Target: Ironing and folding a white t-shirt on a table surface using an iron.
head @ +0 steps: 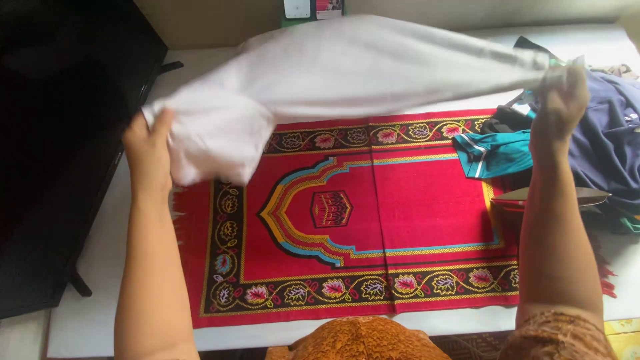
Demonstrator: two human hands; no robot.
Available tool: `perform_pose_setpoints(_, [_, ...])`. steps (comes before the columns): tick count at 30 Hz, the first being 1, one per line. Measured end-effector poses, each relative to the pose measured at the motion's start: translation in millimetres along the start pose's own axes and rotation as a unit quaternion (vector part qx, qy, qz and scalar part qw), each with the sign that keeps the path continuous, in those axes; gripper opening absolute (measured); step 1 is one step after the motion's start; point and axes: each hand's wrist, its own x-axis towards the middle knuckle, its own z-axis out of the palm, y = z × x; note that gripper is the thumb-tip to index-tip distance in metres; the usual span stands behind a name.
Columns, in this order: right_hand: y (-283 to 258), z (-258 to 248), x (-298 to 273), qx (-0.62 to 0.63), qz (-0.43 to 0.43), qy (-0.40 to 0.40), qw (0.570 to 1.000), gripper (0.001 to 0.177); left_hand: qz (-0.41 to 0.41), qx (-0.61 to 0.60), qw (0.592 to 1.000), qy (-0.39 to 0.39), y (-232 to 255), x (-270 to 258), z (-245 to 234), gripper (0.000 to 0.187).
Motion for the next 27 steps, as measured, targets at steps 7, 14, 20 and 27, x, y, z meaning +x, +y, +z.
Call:
perform_pose_setpoints(7, [5.9,-41.0,-142.3,-0.037,0.117,0.019,0.992,0.012,-0.168,-0.074,0.982,-0.037,-136.9,-75.5,-35.6,0.024])
perform_pose_setpoints(14, [102.6,-54.7,-231.3,-0.097,0.449,-0.017,0.888,0.026,-0.332,0.087,0.935,-0.089,-273.1,-127.1,-42.1,0.033])
perform_pose_setpoints(20, [111.9,20.9,-229.2,-0.201,0.502,-0.012,0.841,0.042,-0.312,0.023,0.947,-0.067,-316.1,-135.4,-24.6,0.038])
perform_pose_setpoints(27, [152.1,74.3,-222.9,-0.492,0.416,-0.121,0.755,0.064,-0.354,0.088,0.927,-0.080,-310.2,-123.7,6.0,0.045])
